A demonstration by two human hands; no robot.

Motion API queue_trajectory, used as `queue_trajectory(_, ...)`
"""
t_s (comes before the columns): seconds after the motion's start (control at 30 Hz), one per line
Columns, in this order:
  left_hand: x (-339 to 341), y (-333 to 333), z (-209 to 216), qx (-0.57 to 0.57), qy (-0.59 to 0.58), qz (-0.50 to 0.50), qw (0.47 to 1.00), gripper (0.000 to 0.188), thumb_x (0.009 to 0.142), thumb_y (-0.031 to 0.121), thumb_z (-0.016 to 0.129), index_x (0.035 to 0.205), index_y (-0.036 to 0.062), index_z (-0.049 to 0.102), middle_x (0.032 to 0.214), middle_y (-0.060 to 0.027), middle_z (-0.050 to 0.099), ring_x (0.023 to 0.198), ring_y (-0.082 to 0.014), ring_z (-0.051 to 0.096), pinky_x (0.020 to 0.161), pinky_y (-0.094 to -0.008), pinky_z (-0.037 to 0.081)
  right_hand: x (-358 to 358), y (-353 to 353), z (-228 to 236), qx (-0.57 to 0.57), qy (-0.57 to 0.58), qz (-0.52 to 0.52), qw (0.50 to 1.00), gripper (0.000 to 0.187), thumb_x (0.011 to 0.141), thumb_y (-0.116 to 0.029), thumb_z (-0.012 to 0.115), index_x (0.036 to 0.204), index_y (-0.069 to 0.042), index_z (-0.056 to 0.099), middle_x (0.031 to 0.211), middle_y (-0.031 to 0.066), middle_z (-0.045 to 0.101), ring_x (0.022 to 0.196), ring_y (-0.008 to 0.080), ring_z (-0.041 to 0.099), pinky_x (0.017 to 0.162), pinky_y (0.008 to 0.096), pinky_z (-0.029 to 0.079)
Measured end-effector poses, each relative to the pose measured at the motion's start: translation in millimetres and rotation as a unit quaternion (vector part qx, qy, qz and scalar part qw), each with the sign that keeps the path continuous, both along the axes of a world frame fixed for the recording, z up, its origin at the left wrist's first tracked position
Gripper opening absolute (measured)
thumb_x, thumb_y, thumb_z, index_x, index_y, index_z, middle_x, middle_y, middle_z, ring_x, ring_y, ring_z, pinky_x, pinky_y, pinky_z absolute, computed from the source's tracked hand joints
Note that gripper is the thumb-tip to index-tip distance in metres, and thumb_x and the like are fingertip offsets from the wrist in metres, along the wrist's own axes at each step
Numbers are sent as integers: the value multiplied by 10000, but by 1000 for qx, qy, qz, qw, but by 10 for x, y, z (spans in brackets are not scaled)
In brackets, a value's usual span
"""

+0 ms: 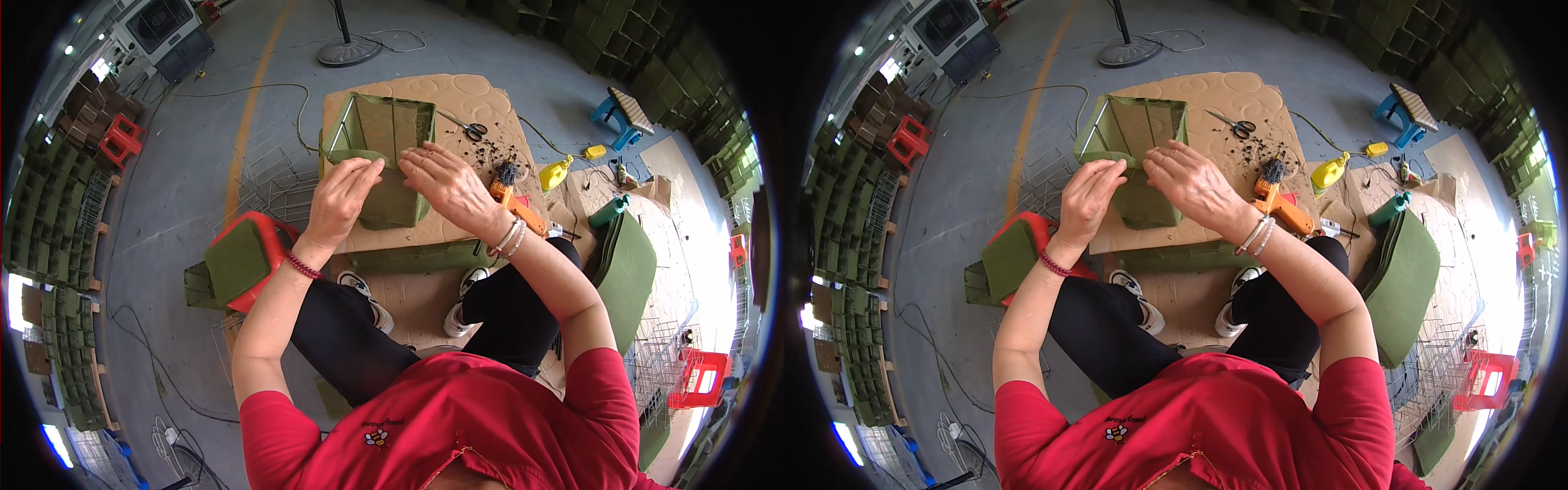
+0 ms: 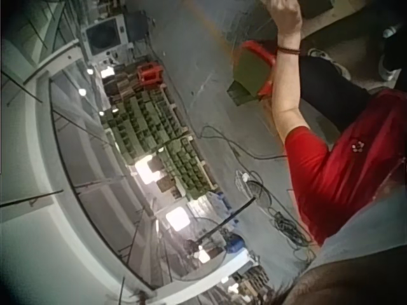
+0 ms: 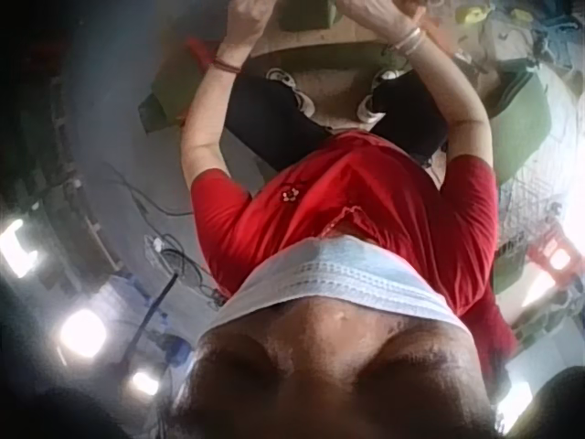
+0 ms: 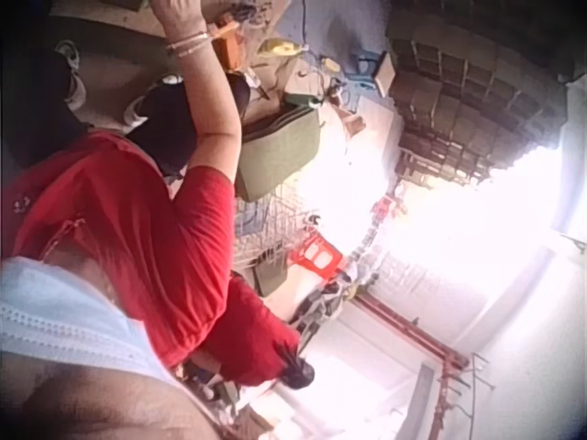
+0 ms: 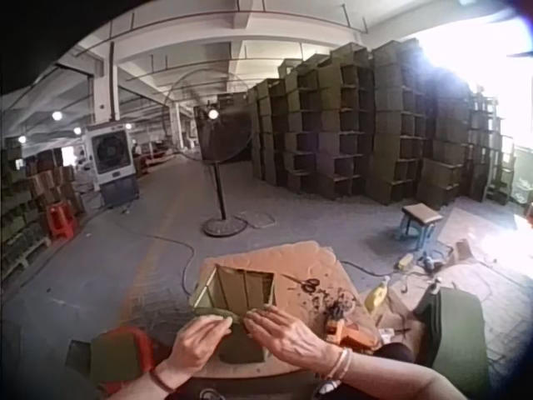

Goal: The person is assembling a green mesh storage box using a hot glue gun and scissors to secure mesh panels.

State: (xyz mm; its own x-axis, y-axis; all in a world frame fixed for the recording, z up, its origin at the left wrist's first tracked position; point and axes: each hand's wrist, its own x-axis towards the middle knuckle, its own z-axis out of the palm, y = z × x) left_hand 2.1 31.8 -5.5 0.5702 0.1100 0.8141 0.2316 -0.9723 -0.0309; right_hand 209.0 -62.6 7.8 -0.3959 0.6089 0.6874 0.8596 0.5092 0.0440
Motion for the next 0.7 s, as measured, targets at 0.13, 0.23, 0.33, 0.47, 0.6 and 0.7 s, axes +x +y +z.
queue_trajectory(0.13, 96, 83, 61, -21, 7, -20, 1000, 507, 725, -67, 769, 1203, 44, 641, 939, -92, 677, 844, -236, 667, 719, -346, 566, -78, 61, -90, 14, -3, -24, 1000, 317, 812, -93, 617, 1098, 40, 588, 1028, 167, 669, 978, 301, 666, 1010, 418, 494)
queue_trajectory(0.23, 69, 154, 69, -43, 38, -35, 998, 502, 730, -69, 760, 1205, 42, 640, 914, -89, 668, 850, -236, 660, 709, -349, 566, -90, 112, -62, 18, -1, -19, 1000, 247, 776, -68, 599, 1006, 21, 581, 860, 123, 631, 835, 280, 654, 883, 401, 520)
queue_trajectory(0.33, 49, 221, 85, -45, 65, -56, 995, 471, 778, -4, 685, 1243, 28, 610, 892, -74, 632, 876, -223, 630, 743, -344, 556, -95, 144, -33, -24, 9, -18, 1000, 180, 752, -45, 598, 922, -3, 558, 775, 100, 602, 773, 275, 635, 792, 393, 514)
queue_trajectory(0.47, 41, 231, 143, -44, 82, -64, 994, 426, 789, -28, 673, 1211, 21, 630, 871, -71, 607, 850, -218, 615, 733, -350, 552, -111, 157, 51, -96, 1, -20, 995, 151, 711, -17, 604, 850, -24, 547, 722, 98, 604, 725, 283, 621, 746, 382, 501)
queue_trajectory(0.6, 89, 284, 277, -139, 139, -105, 975, 340, 830, -26, 652, 1166, 26, 649, 867, -92, 611, 804, -239, 632, 730, -347, 547, -97, 131, 63, -120, -16, -31, 992, 137, 710, -13, 610, 839, -29, 567, 719, 107, 627, 710, 294, 633, 731, 382, 510)
queue_trajectory(0.7, 122, 377, 392, -263, 178, -133, 939, 294, 850, 13, 658, 1144, 21, 654, 866, -104, 626, 790, -241, 653, 735, -336, 545, -54, 143, 161, -148, -55, -12, 987, 121, 743, -30, 624, 860, -25, 593, 711, 133, 645, 716, 305, 663, 672, 392, 527)
